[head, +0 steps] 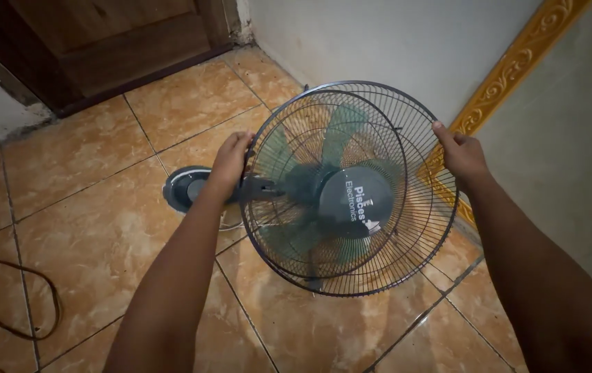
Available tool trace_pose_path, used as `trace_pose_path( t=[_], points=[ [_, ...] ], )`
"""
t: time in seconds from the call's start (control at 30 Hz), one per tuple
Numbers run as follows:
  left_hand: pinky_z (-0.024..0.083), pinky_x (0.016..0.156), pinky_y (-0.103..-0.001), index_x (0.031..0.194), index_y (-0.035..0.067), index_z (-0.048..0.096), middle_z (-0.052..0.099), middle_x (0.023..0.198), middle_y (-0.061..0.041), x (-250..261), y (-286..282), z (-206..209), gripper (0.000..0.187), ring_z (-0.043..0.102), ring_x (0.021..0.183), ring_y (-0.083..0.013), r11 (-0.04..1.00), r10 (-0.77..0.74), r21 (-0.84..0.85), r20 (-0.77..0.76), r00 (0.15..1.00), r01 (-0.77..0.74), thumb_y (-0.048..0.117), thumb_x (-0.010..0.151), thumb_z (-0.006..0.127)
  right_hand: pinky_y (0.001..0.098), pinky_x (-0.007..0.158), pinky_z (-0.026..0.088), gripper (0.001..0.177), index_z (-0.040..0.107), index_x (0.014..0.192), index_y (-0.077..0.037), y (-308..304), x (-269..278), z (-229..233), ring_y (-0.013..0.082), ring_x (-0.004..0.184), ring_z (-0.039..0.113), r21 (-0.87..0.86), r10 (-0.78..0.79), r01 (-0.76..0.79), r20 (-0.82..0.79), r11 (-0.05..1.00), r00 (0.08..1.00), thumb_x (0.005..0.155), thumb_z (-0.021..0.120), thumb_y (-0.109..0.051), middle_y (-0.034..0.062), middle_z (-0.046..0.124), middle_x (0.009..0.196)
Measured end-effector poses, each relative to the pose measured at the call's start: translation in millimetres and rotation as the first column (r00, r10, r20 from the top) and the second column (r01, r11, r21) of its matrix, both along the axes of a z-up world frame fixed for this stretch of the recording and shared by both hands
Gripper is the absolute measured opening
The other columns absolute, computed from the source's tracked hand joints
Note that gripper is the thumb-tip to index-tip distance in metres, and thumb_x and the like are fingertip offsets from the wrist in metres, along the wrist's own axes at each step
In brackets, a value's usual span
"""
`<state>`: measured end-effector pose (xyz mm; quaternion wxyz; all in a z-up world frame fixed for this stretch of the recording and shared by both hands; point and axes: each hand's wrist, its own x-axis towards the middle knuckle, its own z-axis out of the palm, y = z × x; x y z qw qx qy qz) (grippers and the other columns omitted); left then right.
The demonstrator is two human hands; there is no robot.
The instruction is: The person unplugs a wall-mounted fan, removes it from the wall, and places it on the floor. They then disassemble the fan by removing the front grill, the fan blades, and the central hub nut, leaving the components separated on the floor.
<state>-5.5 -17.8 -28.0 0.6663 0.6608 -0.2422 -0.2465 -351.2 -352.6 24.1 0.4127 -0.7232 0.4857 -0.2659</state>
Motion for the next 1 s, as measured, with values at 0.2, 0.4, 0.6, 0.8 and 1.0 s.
trace_pose_path(
  t=[0.2, 0.4, 0.6, 0.8, 1.0],
  points=[
    [0.048, 0.096, -0.03, 0.132, 0.003, 0.064, 0.071, 0.117, -0.01, -18.6, 8.7, -19.2, 0.049, 0.064, 0.109, -0.0195, 0.997, 0.073, -0.032, 0.171, 0.983, -0.069, 0.042, 0.105, 0.052, 0.0392, 0.07, 0.052, 0.095, 0.061, 0.126, 0.017, -0.2, 1.0, -12.1, 0.025, 0.079, 0.06, 0.048, 0.001, 0.0, -0.009, 0.999, 1.0, 0.094, 0.062, -0.072, 0.0226, 0.064, 0.093],
    [0.044, 0.104, -0.033, 0.137, 0.002, 0.06, 0.069, 0.129, -0.014, -43.8, 25.8, -29.8, 0.052, 0.064, 0.122, -0.0248, 0.979, 0.184, 0.03, 0.284, 0.941, -0.201, 0.042, 0.108, 0.042, 0.0365, 0.066, 0.052, 0.091, 0.063, 0.125, 0.012, 0.1, -9.2, -18.4, 0.0202, 0.08, 0.059, 0.083, 0.027, -0.027, 0.005, 0.996, 1.0, 0.091, 0.059, -0.073, 0.0115, 0.064, 0.101],
    [0.042, 0.105, -0.037, 0.141, 0.001, 0.055, 0.064, 0.133, -0.018, -73.8, 34.2, -28.8, 0.055, 0.059, 0.125, -0.0295, 0.959, 0.263, 0.018, 0.303, 0.916, -0.281, 0.043, 0.108, 0.04, 0.0331, 0.058, 0.044, 0.076, 0.064, 0.108, 0.008, -1.3, -16.4, -37.5, 0.0169, 0.068, 0.049, 0.203, -0.009, -0.015, 0.12, 0.979, 0.993, 0.096, 0.065, -0.067, 0.008, 0.055, 0.084],
    [0.048, 0.1, -0.042, 0.13, 0.002, 0.062, 0.07, 0.122, -0.021, -93.1, 20.6, -20.0, 0.057, 0.065, 0.114, -0.0363, 0.875, 0.409, 0.154, 0.268, 0.872, -0.458, 0.048, 0.106, 0.038, 0.0322, 0.054, 0.039, 0.071, 0.063, 0.102, 0.007, -8.0, -11.2, -48.9, 0.0148, 0.062, 0.045, 0.217, -0.007, -0.034, 0.189, 0.976, 0.982, 0.096, 0.069, -0.064, 0.0044, 0.051, 0.078],
    [0.043, 0.102, -0.047, 0.129, 0.0, 0.061, 0.065, 0.125, -0.025, -104.6, 13.0, -20.9, 0.057, 0.059, 0.118, -0.0432, 0.841, 0.442, 0.167, 0.338, 0.831, -0.515, 0.045, 0.108, 0.034, 0.0332, 0.059, 0.044, 0.075, 0.068, 0.112, 0.007, -21.6, 4.7, -45.9, 0.0176, 0.069, 0.052, 0.125, 0.021, -0.031, 0.086, 0.992, 0.996, 0.098, 0.062, -0.066, 0.0083, 0.057, 0.083]
  ],
)
